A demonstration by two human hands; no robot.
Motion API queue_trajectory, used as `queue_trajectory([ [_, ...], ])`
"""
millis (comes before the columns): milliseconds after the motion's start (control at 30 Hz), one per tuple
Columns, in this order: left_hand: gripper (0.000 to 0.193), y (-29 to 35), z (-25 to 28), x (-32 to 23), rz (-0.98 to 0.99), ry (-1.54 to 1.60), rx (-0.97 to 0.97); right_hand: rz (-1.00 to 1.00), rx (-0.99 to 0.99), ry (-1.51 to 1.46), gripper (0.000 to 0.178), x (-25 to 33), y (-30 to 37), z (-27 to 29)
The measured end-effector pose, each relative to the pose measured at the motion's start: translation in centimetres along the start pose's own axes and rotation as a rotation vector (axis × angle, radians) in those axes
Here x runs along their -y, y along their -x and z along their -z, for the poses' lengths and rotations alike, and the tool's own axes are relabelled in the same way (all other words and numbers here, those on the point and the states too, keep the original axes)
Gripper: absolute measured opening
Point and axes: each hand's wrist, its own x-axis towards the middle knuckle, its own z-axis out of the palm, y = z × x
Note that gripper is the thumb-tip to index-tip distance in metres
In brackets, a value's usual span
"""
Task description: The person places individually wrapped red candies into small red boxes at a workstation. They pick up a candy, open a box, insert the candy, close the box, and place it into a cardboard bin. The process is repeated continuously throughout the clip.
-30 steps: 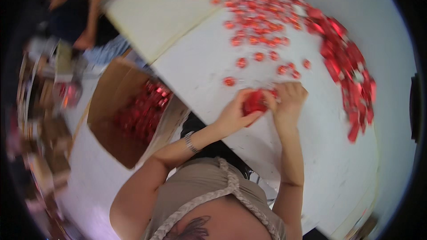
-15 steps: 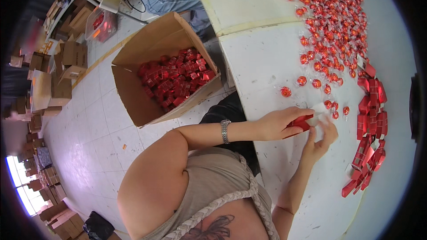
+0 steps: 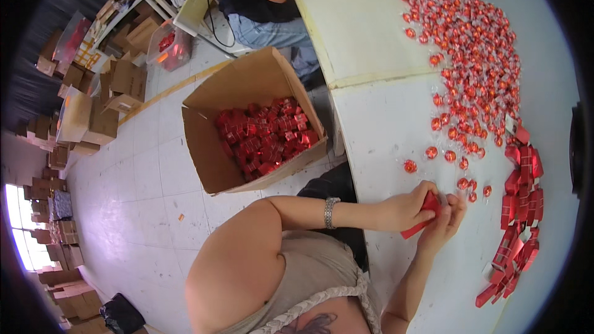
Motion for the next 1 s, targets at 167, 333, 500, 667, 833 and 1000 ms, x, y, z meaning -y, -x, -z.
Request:
queue_trajectory([
  [167, 0.052, 0.6, 0.9, 0.2, 0.016, -0.059, 0.007, -0.345, 0.107, -0.068, 0.012, 1.8, -1.4, 0.8],
  [333, 0.057, 1.0, 1.7, -0.4, 0.032, -0.035, 0.089, -0.37, 0.148, -0.112, 0.015, 1.0, -2.0, 1.8],
  [500, 0.051, 0.5, 0.6, 1.2, -0.184, -0.046, -0.029, -0.358, 0.162, -0.022, 0.018, 1.3, -1.4, 1.1],
  [667, 0.036, 2.7, 2.5, 2.1, -0.163, 0.039, -0.142, -0.108, 0.31, 0.142, 0.021, 1.4, 1.6, -1.6],
  [833, 0.029, 5.8, 5.6, -1.1, -0.074, -0.434, -0.362, -0.078, 0.379, 0.356, 0.017, 0.1, -0.1, 2.6],
  [1000, 0.052, 9.5, 16.0, 2.3, 0.255, -1.46, -0.697, 0.238, -0.6, 1.424, 0.065, -3.4, -11.7, 20.1],
])
